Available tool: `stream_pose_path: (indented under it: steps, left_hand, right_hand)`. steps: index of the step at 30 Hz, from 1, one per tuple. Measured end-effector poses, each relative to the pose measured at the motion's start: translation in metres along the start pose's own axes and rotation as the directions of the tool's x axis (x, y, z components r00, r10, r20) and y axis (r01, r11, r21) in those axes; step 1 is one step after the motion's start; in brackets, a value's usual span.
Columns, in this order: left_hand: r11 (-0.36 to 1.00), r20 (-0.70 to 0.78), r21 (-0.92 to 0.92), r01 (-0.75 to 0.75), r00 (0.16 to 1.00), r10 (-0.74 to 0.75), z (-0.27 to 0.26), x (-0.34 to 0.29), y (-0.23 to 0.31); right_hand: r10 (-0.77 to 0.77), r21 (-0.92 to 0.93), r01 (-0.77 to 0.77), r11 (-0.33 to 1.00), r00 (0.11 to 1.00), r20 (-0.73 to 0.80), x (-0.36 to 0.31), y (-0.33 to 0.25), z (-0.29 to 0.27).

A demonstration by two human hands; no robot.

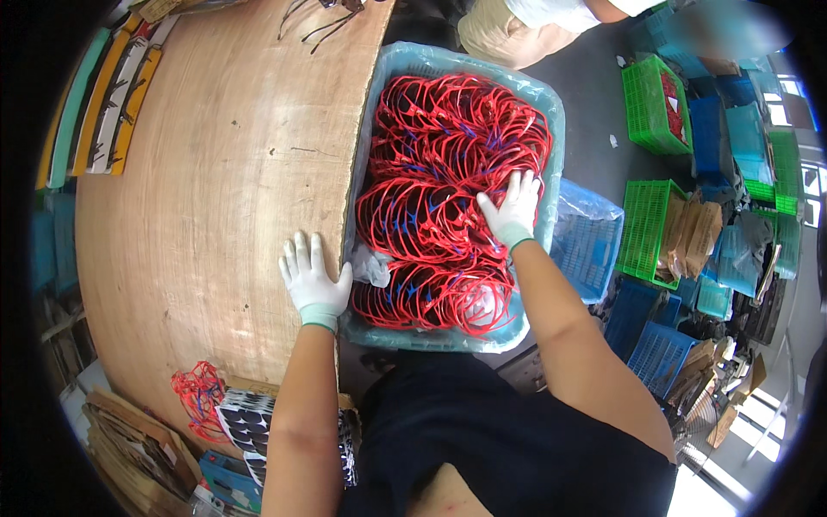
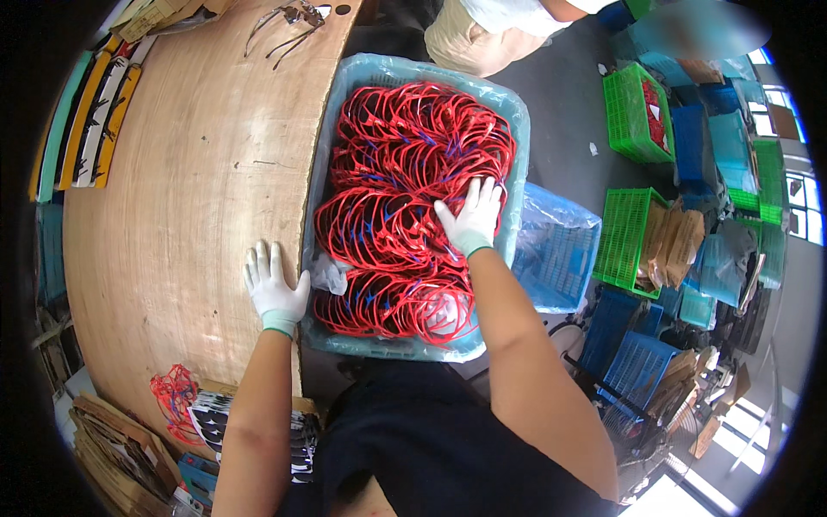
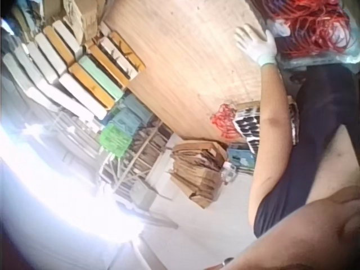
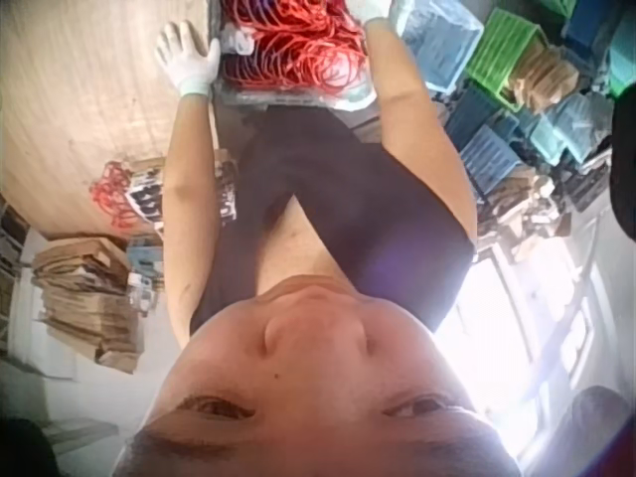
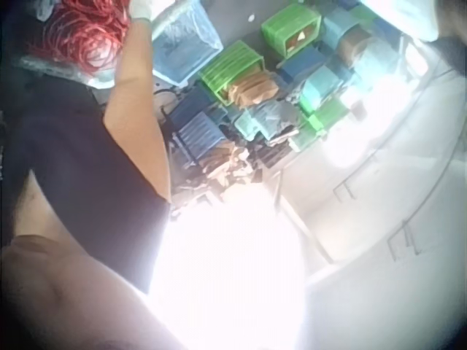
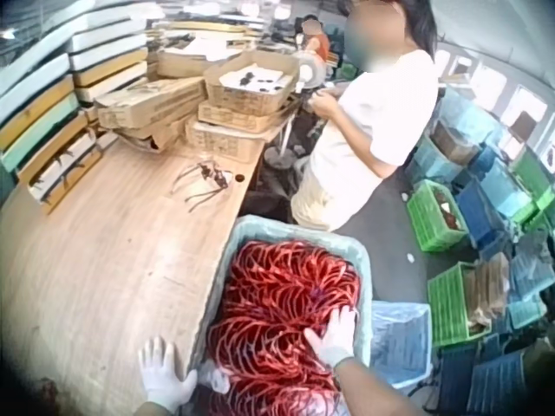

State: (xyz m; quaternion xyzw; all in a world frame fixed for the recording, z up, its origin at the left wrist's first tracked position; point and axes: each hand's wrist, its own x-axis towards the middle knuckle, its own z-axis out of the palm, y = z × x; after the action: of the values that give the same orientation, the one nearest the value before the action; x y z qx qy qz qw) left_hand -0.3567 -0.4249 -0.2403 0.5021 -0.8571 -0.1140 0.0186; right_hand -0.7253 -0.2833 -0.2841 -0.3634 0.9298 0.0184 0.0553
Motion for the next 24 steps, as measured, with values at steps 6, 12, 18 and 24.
stream_pose_path:
  steps: [6, 12, 18, 24]
  left_hand:
    - [1.000, 0.007, -0.006, 0.027, 1.000, -0.027, 0.003, 0.002, -0.003]
    - [0.998, 0.003, -0.054, 0.041, 0.999, -0.041, -0.002, 0.000, -0.002]
    - [0.996, 0.020, -0.079, 0.052, 0.999, -0.050, -0.007, -0.002, -0.002]
    - [0.992, -0.010, -0.124, 0.038, 0.999, -0.039, -0.006, -0.003, -0.006]
  right_hand:
    - [-0.132, 0.216, 0.132, 0.967, 0.991, -0.015, 0.012, 0.015, 0.000]
    - [-0.069, 0.281, 0.176, 0.943, 0.933, -0.354, 0.068, 0.006, -0.030]
    - [-0.132, -0.076, 0.146, 0.986, 0.979, 0.157, 0.152, -0.049, -0.023]
    - [-0.053, -0.020, 0.066, 0.998, 0.914, 0.403, 0.166, -0.068, -0.032]
